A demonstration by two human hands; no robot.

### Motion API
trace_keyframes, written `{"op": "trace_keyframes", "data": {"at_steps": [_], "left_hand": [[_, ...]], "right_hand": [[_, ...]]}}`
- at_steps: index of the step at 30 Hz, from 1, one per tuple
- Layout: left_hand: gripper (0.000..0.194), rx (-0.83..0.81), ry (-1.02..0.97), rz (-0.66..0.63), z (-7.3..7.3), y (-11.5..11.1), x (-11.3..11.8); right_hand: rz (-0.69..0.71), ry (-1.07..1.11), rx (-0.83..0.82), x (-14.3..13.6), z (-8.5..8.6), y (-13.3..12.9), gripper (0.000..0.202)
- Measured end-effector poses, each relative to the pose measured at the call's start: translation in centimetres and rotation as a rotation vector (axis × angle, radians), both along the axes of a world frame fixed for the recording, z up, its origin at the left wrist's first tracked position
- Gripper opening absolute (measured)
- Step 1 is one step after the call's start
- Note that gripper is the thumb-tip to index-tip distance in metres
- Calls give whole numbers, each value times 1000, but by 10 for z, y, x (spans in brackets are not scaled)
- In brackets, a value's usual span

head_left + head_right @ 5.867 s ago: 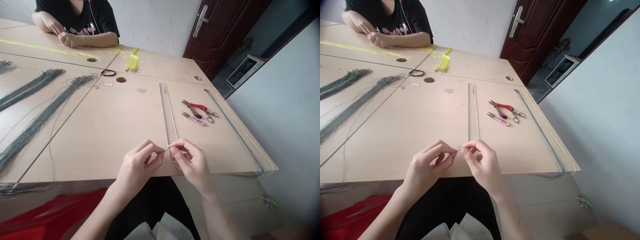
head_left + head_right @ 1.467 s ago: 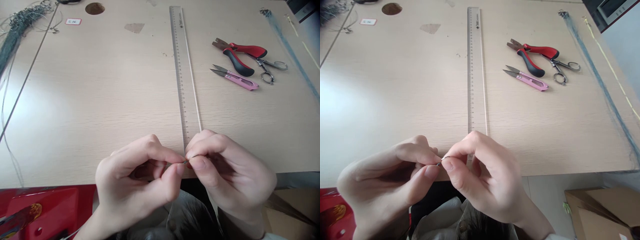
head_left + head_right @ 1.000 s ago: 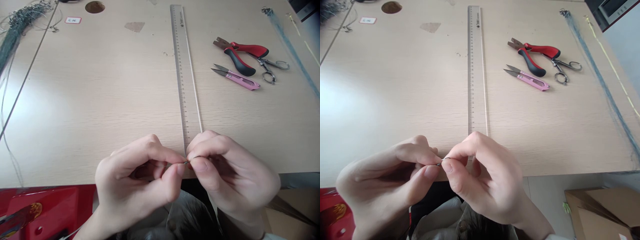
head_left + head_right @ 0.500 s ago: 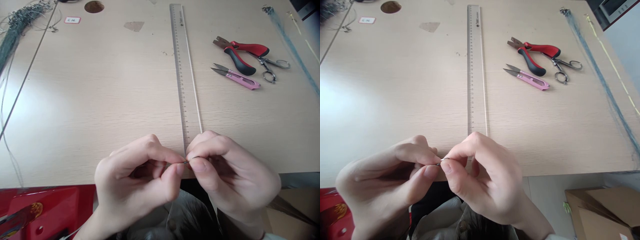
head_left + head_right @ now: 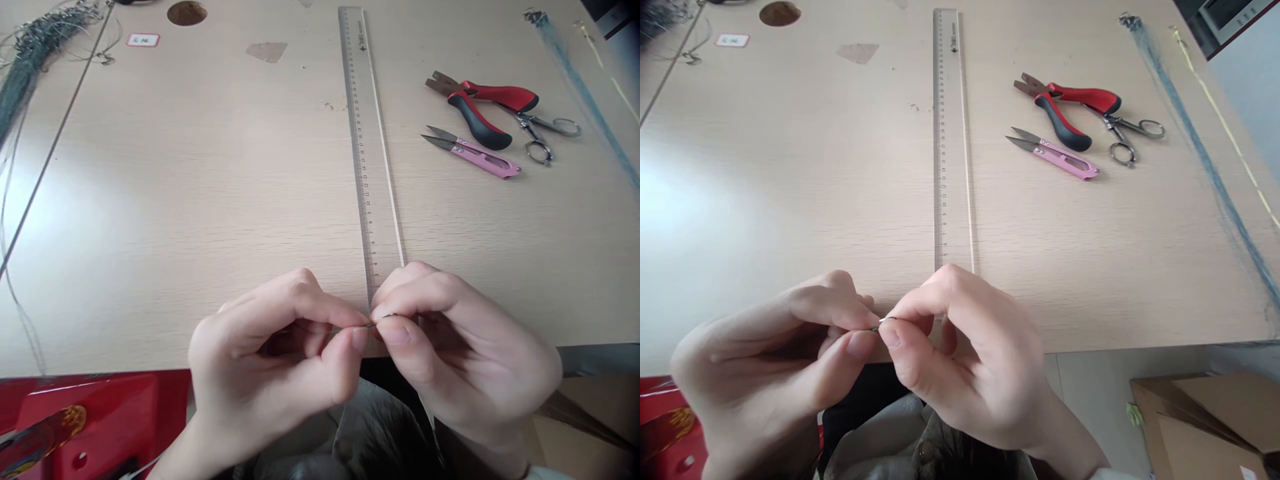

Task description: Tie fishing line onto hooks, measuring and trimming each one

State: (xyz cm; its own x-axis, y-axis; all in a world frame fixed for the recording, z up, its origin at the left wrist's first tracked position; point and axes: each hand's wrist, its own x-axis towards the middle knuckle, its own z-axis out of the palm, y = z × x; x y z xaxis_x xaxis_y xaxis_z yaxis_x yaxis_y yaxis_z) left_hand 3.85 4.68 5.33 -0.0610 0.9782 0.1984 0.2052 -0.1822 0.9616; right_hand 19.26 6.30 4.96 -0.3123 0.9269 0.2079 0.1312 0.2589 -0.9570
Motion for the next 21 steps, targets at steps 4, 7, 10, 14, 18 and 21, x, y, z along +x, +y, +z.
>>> {"op": "trace_keyframes", "data": {"at_steps": [4,7,10,14,18,21], "left_hand": [[13,-3,5,-1,0,1,1],[13,-5,7,5,-1,1,1],[13,1,12,7,-1,0,0],[13,-5,13,-1,0,-1,-1],[13,-16,11,-4,-1,0,-1],[13,-24,2,-8,-1,1,0]], "right_hand": [[6,1,-1,0,0,1,7],[8,6,-14,0,0,0,7],[17,9,-20,1,0,0,7],[29,11,-13,1,0,0,7],[26,11,13,1,0,2,7],[33,9,36,1,1,3,8]]}}
